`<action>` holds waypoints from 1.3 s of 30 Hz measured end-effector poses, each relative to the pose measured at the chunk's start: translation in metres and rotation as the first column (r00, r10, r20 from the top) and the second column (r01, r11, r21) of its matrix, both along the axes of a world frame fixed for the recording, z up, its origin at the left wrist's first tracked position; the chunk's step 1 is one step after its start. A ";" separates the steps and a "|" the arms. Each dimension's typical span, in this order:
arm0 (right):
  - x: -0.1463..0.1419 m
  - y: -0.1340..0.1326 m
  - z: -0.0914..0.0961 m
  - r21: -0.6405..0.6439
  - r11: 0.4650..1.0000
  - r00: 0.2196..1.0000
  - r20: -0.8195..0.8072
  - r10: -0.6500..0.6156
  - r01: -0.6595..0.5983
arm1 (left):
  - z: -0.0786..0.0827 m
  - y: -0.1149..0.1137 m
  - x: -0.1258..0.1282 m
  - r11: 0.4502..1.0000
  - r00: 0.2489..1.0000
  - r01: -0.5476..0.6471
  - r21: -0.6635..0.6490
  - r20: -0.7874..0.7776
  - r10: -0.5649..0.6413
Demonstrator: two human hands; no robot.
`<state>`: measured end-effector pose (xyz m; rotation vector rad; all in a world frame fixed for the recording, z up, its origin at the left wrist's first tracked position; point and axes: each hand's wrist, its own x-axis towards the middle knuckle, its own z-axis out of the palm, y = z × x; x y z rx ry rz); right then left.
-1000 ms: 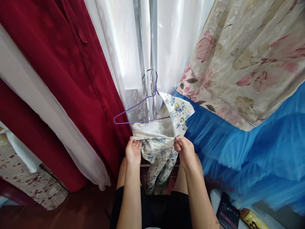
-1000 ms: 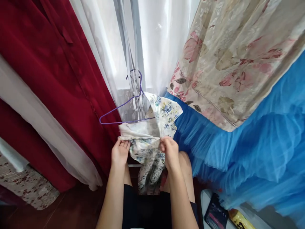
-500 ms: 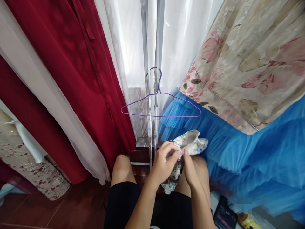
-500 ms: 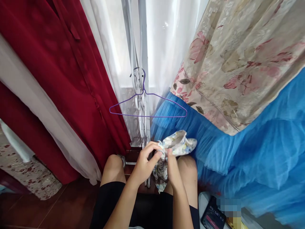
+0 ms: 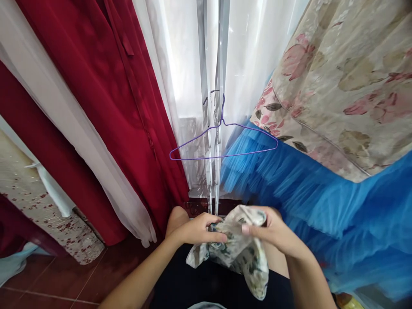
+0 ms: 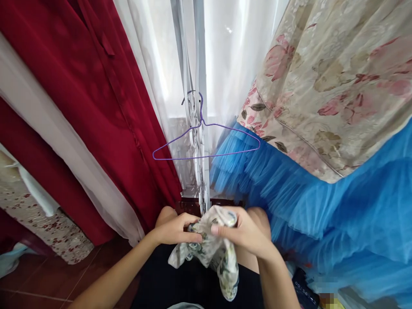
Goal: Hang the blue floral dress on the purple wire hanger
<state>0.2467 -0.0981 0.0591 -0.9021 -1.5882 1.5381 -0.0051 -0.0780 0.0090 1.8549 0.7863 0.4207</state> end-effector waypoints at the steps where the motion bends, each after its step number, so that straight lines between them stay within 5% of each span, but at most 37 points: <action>1: 0.003 0.007 0.009 0.041 0.991 0.989 0.067 -0.133 0.131 | -0.002 0.001 -0.012 0.997 0.995 -0.030 0.067 -0.097 0.036; 3: 0.008 0.025 0.025 0.165 0.913 0.906 0.149 -0.396 0.372 | -0.003 0.008 -0.038 0.960 0.964 -0.087 0.265 -0.220 0.148; 5: 0.010 0.048 0.040 0.329 0.826 0.824 0.193 -0.533 0.458 | 0.003 0.022 -0.068 0.871 0.939 -0.131 0.473 -0.222 0.262; 9: 0.003 0.101 0.055 0.607 0.722 0.755 0.287 -0.590 0.333 | 0.034 0.065 -0.128 0.651 0.873 -0.151 0.744 -0.209 0.441; 12: -0.013 0.136 0.051 0.702 0.674 0.733 0.330 -0.595 0.230 | 0.069 0.095 -0.159 0.517 0.794 -0.138 0.845 -0.218 0.568; 15: -0.029 0.157 0.043 0.712 0.667 0.667 0.390 -0.635 0.219 | 0.105 0.113 -0.170 0.381 0.733 -0.149 0.912 -0.157 0.662; 19: -0.043 0.157 0.035 0.725 0.631 0.556 0.415 -0.720 0.276 | 0.142 0.120 -0.149 0.222 0.715 -0.165 0.961 -0.039 0.698; 22: -0.051 0.147 0.030 0.730 0.624 0.572 0.396 -0.718 0.278 | 0.154 0.123 -0.114 0.198 0.758 -0.197 0.960 0.022 0.652; 27: -0.044 0.128 0.024 0.735 0.628 0.639 0.358 -0.680 0.256 | 0.151 0.131 -0.061 0.320 0.874 -0.315 0.894 0.142 0.464; 30: -0.013 0.122 0.025 0.763 0.568 0.678 0.241 -0.694 0.310 | 0.144 0.132 -0.051 0.253 0.826 -0.449 0.857 0.291 0.482; 35: 0.048 0.132 0.046 0.763 0.407 0.552 0.079 -0.830 0.502 | 0.140 0.121 -0.048 0.179 0.803 -0.454 0.873 0.313 0.508; 37: 0.062 0.137 0.061 0.769 0.434 0.552 0.129 -0.824 0.469 | 0.141 0.116 -0.047 0.156 0.780 -0.466 0.871 0.321 0.536; 39: 0.071 0.138 0.077 0.750 0.549 0.601 0.258 -0.757 0.369 | 0.143 0.115 -0.051 0.108 0.725 -0.520 0.847 0.371 0.580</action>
